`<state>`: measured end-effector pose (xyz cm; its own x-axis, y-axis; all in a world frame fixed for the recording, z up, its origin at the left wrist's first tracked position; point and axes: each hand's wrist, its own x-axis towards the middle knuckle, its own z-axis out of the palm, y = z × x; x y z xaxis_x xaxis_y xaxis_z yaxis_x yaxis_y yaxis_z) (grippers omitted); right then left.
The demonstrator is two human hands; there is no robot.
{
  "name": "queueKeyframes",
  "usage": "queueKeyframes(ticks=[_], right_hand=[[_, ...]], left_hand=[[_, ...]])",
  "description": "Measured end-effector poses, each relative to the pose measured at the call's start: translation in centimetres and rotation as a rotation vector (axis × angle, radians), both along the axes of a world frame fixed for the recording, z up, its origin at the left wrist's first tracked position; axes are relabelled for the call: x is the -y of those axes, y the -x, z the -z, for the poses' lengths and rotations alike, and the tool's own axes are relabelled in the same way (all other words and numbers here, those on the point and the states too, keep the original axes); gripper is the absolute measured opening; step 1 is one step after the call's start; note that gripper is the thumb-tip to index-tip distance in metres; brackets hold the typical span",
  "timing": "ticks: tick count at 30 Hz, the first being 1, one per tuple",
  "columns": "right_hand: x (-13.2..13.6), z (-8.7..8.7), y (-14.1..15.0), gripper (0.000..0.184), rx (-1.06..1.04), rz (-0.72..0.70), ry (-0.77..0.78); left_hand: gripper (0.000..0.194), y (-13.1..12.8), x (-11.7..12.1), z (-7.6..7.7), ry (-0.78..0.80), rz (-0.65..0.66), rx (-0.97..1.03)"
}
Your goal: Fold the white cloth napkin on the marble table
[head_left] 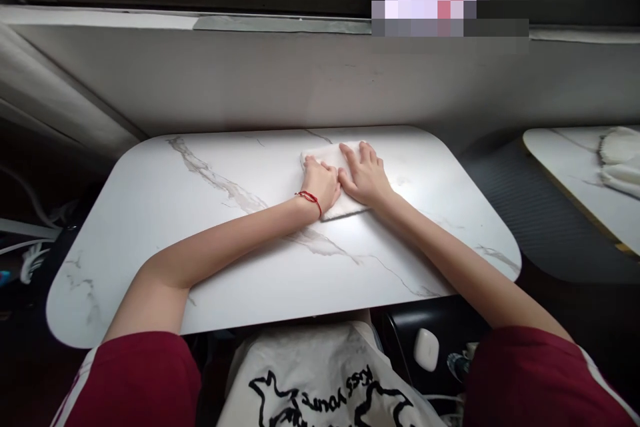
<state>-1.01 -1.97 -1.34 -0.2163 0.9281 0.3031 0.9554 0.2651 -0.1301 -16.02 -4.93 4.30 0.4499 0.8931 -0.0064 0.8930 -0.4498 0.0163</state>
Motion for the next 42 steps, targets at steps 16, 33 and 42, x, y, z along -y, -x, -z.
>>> queueKeyframes(ticks=[16,33,42], right_hand=[[-5.9,-0.6,4.8,0.063,-0.010,0.123,-0.028],[-5.8,-0.8,4.3,0.064,0.031,0.087,0.028],[-5.9,-0.9,4.3,0.061,0.009,0.038,-0.012]], left_hand=[[0.050,5.0,-6.6,1.1,-0.172,0.061,-0.009],[0.060,5.2,-7.3,2.5,-0.189,0.025,0.082],[0.061,5.3,-7.3,2.4,-0.195,0.024,0.044]])
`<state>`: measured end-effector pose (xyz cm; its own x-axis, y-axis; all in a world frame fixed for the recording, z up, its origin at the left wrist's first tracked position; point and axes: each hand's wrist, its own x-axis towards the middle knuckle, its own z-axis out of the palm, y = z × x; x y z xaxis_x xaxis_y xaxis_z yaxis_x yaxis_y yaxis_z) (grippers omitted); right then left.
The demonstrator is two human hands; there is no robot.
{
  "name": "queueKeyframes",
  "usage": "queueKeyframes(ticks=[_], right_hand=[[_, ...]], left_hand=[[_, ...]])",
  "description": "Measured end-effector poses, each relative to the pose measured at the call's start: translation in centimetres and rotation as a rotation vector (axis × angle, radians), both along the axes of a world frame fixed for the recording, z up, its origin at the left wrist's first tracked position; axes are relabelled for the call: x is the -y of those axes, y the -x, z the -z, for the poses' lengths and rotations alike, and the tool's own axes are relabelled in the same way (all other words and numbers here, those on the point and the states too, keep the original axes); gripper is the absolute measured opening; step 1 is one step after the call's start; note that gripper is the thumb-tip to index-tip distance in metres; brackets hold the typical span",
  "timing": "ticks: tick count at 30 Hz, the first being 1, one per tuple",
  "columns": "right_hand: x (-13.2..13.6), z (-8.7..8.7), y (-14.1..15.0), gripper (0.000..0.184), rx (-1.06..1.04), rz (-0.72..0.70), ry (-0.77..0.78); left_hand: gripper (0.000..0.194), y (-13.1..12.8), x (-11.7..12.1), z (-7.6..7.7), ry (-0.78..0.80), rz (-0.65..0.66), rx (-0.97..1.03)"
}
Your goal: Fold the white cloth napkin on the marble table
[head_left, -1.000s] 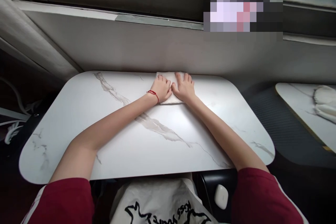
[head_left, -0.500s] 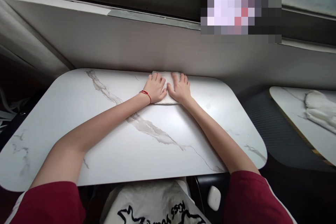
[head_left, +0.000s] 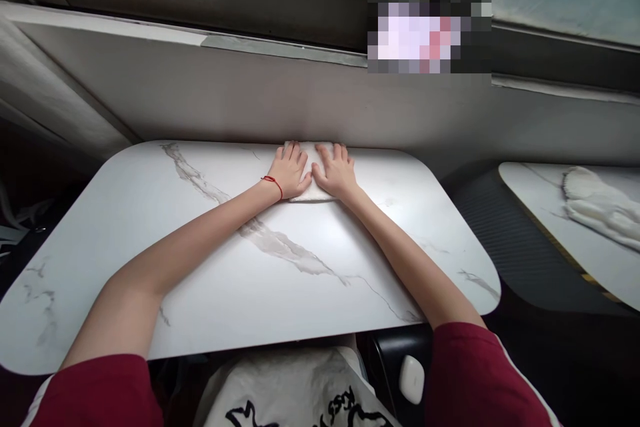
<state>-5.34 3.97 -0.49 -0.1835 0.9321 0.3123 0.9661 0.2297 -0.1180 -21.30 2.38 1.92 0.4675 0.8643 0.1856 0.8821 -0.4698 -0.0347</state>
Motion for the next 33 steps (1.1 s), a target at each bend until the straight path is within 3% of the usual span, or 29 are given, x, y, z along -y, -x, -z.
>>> queueKeyframes(ticks=[11,16,23,33], right_hand=[[0.6,-0.6,0.4,0.060,-0.033,0.013,0.001],[2.4,-0.4,0.2,0.061,-0.019,-0.003,0.000],[8.5,0.5,-0.9,0.060,0.008,-0.085,-0.037],[19.8,0.1,-0.9,0.060,0.022,-0.211,-0.054]], left_hand=[[0.062,-0.4,1.0,-0.8,-0.005,-0.005,-0.091],[0.062,-0.4,3.0,-0.8,0.002,-0.010,-0.115],[0.064,-0.7,9.5,-0.7,0.016,0.010,-0.147],[0.060,-1.3,20.6,-0.3,0.004,-0.012,-0.253]])
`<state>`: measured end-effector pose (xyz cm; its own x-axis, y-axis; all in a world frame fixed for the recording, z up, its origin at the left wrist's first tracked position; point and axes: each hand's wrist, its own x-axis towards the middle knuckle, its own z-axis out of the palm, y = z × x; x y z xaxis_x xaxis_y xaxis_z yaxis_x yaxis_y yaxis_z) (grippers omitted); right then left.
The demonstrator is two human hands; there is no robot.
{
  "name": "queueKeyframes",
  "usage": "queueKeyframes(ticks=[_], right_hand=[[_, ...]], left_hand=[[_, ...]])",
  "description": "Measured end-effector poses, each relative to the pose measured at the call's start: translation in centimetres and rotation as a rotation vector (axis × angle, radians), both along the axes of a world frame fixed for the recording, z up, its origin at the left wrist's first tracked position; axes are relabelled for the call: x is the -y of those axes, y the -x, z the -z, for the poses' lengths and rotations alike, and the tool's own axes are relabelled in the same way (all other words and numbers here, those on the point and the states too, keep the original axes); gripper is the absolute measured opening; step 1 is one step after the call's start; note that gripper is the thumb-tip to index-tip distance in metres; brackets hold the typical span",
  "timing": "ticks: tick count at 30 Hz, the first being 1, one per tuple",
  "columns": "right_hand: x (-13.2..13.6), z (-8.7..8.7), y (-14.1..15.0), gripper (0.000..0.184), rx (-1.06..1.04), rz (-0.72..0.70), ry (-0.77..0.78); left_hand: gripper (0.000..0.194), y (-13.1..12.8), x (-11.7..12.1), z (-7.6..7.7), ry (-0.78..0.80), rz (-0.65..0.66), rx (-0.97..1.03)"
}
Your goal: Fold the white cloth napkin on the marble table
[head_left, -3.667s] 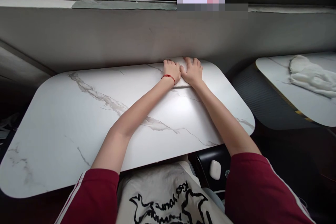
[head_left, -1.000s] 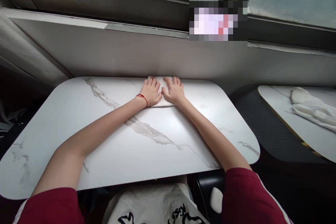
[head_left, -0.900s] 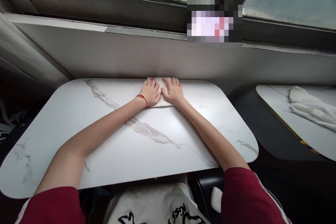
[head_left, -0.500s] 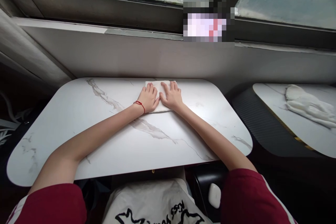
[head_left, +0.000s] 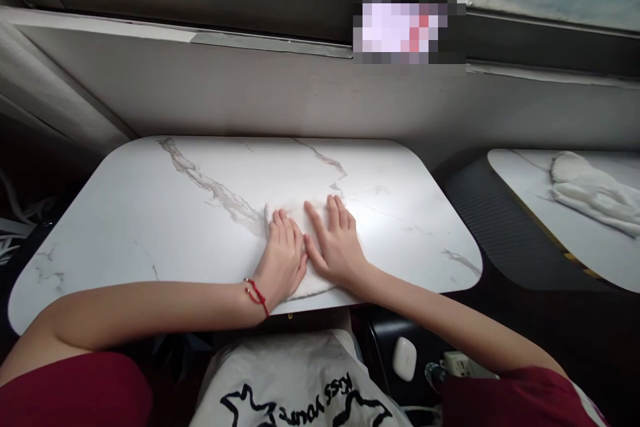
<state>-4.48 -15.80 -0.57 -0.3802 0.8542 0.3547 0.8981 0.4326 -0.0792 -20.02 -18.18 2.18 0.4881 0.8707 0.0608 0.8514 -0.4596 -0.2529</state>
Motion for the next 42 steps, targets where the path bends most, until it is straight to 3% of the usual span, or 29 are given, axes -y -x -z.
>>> queueKeyframes(ticks=[4,8,12,16,19,23,30,38,42], right_hand=[[2.7,-0.1,0.3,0.060,0.008,-0.037,0.007],[2.4,-0.2,0.7,0.063,0.029,-0.047,0.033],[-0.1,-0.3,1.5,0.063,0.039,-0.049,0.060],[-3.5,-0.2,3.6,0.066,0.040,-0.037,0.090],[-5.9,-0.4,6.3,0.072,0.035,-0.064,0.117],[-8.9,-1.1,9.9,0.078,0.043,-0.079,0.195],[-13.6,-1.7,14.0,0.083,0.072,-0.029,0.219],[-17.9,-1.9,19.1,0.072,0.047,0.101,0.214],[-19.4,-1.9,21.4,0.068,-0.005,0.076,0.198]], left_hand=[[0.062,0.3,2.8,0.4,-0.017,0.010,-0.021],[0.067,0.4,2.6,-0.1,0.002,0.033,-0.106],[0.065,0.7,-0.1,-2.4,0.075,-0.020,-0.126],[0.043,2.0,-4.6,-6.1,0.258,-0.123,-0.001],[0.043,3.6,-8.2,-7.5,0.267,-0.233,0.109],[0.057,5.7,-11.5,-6.5,0.265,-0.365,0.161],[0.077,7.8,-14.2,-4.9,0.218,-0.515,0.225],[0.070,12.9,-19.6,-2.0,0.121,-0.408,0.356],[0.063,15.7,-21.3,-1.8,0.087,-0.374,0.379]])
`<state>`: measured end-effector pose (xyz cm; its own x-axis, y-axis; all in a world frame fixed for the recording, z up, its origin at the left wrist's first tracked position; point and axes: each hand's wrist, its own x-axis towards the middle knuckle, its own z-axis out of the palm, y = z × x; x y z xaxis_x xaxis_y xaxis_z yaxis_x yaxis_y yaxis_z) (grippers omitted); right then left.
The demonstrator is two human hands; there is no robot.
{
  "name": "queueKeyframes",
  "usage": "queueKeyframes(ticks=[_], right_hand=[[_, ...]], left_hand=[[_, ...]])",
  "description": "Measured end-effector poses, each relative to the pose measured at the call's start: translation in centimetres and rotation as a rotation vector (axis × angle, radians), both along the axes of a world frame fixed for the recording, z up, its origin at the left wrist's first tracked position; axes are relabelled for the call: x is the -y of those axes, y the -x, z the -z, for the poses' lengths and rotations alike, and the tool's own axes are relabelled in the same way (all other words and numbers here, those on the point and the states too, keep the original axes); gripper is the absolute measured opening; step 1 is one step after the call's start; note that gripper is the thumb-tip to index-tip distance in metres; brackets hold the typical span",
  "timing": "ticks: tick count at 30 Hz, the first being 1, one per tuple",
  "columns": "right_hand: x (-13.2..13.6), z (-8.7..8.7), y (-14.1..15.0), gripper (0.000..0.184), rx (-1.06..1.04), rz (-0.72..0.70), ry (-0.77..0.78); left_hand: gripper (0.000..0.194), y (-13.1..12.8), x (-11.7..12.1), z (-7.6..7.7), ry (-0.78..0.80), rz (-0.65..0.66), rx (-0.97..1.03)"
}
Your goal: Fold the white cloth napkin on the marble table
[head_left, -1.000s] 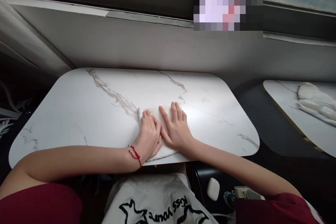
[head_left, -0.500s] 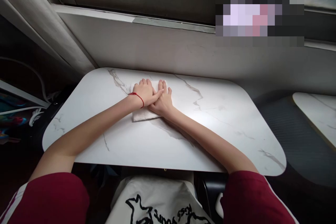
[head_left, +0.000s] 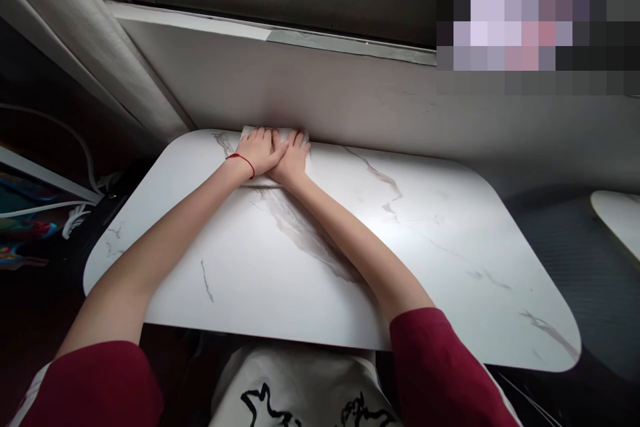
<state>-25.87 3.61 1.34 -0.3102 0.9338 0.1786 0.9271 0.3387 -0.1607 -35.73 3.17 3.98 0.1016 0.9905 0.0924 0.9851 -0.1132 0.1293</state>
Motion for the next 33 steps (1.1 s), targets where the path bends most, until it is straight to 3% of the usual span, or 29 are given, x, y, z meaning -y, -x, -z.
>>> queueKeyframes(ticks=[5,14,24,28,31,33], right_hand=[[-0.7,0.2,1.6,0.060,-0.055,0.045,-0.018],[-0.9,0.6,1.7,0.054,-0.089,0.035,-0.043],[-0.3,-0.9,1.0,0.053,-0.038,-0.029,-0.058],[1.5,-1.6,0.8,0.055,-0.021,-0.049,-0.018],[3.8,-1.7,0.9,0.058,-0.017,-0.072,-0.003],[5.1,-1.5,1.1,0.060,-0.049,-0.160,-0.044]], left_hand=[[0.056,1.2,-0.5,-0.3,-0.013,-0.014,-0.009],[0.054,1.0,-0.7,0.3,-0.071,-0.048,-0.010],[0.053,2.0,-0.5,0.7,-0.126,-0.026,-0.013],[0.051,2.3,0.8,0.8,-0.158,-0.003,0.013],[0.053,2.8,2.9,1.0,-0.179,0.067,0.044],[0.056,3.3,4.8,1.2,-0.185,0.095,0.044]])
